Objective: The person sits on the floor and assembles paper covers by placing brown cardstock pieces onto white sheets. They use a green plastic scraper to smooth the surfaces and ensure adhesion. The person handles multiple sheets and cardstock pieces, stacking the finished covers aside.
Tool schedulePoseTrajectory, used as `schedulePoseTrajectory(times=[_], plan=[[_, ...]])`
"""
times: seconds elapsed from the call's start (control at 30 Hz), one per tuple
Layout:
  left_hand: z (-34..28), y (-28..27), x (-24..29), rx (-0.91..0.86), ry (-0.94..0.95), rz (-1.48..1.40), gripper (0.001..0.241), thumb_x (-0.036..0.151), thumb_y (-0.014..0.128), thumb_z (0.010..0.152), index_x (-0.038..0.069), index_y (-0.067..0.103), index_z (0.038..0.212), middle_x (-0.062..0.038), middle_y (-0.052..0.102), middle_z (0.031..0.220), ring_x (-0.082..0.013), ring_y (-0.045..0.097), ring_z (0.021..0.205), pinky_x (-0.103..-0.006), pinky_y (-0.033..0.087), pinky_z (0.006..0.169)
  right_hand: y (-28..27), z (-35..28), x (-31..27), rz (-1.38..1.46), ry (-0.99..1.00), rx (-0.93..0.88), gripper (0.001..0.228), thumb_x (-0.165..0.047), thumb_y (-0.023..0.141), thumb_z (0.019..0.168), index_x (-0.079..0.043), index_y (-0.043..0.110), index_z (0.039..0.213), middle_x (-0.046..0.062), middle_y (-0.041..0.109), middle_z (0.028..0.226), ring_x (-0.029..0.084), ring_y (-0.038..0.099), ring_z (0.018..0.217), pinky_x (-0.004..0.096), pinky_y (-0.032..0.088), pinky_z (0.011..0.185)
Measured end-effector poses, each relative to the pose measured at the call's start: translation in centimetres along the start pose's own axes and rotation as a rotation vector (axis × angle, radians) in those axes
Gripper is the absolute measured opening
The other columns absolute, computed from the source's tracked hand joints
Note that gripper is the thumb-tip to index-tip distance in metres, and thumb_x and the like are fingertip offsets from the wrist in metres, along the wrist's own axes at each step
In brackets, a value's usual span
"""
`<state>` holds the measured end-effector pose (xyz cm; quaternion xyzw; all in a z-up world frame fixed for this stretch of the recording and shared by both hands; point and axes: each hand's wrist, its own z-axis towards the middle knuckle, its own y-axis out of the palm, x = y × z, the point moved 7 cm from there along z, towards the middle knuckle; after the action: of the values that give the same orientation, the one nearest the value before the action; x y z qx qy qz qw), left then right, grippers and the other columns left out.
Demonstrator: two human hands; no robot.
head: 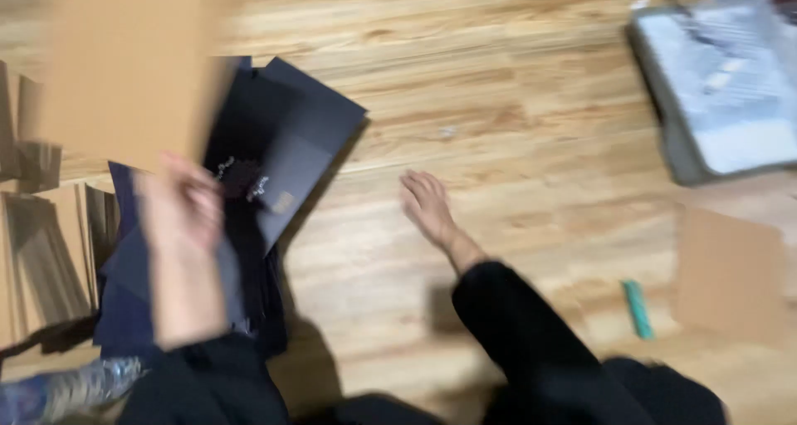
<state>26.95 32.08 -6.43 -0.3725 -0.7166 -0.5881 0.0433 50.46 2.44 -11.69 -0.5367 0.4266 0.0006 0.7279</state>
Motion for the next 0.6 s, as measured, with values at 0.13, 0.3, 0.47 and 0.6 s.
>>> schedulePoseTrajectory(times=[0.13, 0.3, 0.47, 0.6], plan=[[-19.3, 5.9, -8.1, -0.252, -0.125, 0.536, 0.034, 0.019, 0.063, 0.08, 0.018, 0.047, 0.111, 0.005, 0.056, 0.092, -0.0004, 0.053, 0.069, -0.0121, 0.045, 0.052, -7.9, -2.9, 0.6, 1.703, 0.414, -0.277, 0.092, -0.072, 0.017, 0.071, -0.01, 0.03, 0.138, 0.018, 0.057, 0.115, 0.028, 0.055, 0.106, 0.045, 0.044, 0.081], [-31.9, 3.9, -19.1, -0.465, -0.437, 0.77, 0.021, 0.007, 0.059, 0.081, 0.015, 0.044, 0.093, -0.002, 0.051, 0.074, -0.0094, 0.047, 0.044, -0.0236, 0.043, 0.043, -19.9, -14.3, 7.3, 1.972, 0.169, -0.399, 0.076, -0.06, 0.053, 0.074, -0.001, 0.047, 0.122, 0.013, 0.064, 0.094, 0.019, 0.065, 0.075, 0.028, 0.053, 0.07], [-41.0, 12.1, -29.4, -0.836, -0.484, 1.13, 0.031, 0.024, 0.057, 0.082, 0.01, 0.051, 0.109, -0.001, 0.054, 0.081, -0.0072, 0.048, 0.06, -0.0236, 0.043, 0.049, -28.4, -25.5, 19.9, 1.313, 0.331, 0.288, 0.032, -0.008, 0.068, 0.072, -0.013, 0.057, 0.102, 0.003, 0.064, 0.094, 0.016, 0.064, 0.079, 0.033, 0.054, 0.071], [-45.1, 15.3, -35.0, -0.912, -0.596, 1.063, 0.07, 0.028, 0.048, 0.083, 0.021, 0.013, 0.143, -0.007, 0.055, 0.103, -0.0166, 0.057, 0.09, -0.0318, 0.05, 0.073, -36.8, -33.3, 25.9, 1.265, 0.322, 0.683, 0.034, 0.004, 0.066, 0.074, -0.016, 0.052, 0.097, -0.004, 0.058, 0.085, 0.007, 0.056, 0.073, 0.017, 0.046, 0.072]])
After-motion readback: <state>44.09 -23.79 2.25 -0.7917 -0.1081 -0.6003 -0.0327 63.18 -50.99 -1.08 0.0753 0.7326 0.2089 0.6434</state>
